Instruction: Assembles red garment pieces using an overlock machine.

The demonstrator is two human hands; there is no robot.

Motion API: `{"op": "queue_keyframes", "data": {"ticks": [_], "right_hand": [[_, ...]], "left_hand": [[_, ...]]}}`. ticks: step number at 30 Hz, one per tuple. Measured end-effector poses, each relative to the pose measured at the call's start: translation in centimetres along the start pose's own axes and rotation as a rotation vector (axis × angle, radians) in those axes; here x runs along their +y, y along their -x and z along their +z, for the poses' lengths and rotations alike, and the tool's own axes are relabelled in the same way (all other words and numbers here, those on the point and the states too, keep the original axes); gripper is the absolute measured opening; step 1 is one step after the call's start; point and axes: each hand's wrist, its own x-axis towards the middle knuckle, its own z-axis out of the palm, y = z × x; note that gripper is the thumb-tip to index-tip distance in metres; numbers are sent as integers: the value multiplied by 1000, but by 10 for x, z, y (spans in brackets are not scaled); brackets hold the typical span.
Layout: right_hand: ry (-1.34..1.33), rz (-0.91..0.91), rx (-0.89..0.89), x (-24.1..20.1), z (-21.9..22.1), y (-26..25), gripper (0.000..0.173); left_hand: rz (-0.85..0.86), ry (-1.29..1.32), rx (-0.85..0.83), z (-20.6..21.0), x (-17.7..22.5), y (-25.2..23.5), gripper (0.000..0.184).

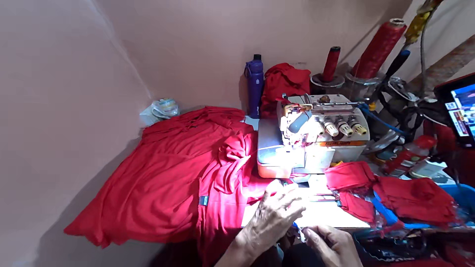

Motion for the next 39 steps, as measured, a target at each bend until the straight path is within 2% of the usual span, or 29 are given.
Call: {"op": "queue_keyframes", "data": {"ticks": [5, 7, 10, 12, 15, 20, 22, 24, 29, 32, 34, 39], "right_hand": [[-108, 50, 26, 18, -3, -12, 21], [36, 17, 96, 23, 0, -23, 22], [508, -141, 288, 36, 6, -45, 23], [698, -143, 227, 43, 3, -57, 21], [799, -190, 198, 53, -1, -61, 18], [803, -309, 282, 66, -3, -54, 22], [687, -253, 327, 56, -3, -48, 26], [464, -115, 333, 34, -1, -38, 31], [-510, 344, 45, -5, 20, -18, 24], [-912, 566, -18, -9, 32, -24, 29], [-1053, 641, -34, -12, 35, -25, 37], [-1129, 672, -34, -12, 42, -26, 40]], "left_hand": [[-66, -57, 10, 2, -11, -1, 13], [-103, -115, 46, 6, -12, 0, 12], [-163, -159, 95, 13, -15, -1, 16], [-203, -163, 102, 17, -18, 1, 18], [-267, -145, 130, 21, -20, 4, 20], [-374, -52, 161, 26, -21, 8, 17], [-408, -34, 197, 25, -18, 6, 15], [-424, -31, 234, 26, -15, 4, 13], [-461, -70, 324, 37, -6, 4, 10], [-486, -73, 357, 39, -1, 6, 8], [-496, -109, 376, 39, 0, 6, 8], [-521, -143, 378, 40, -2, 8, 8]]}}
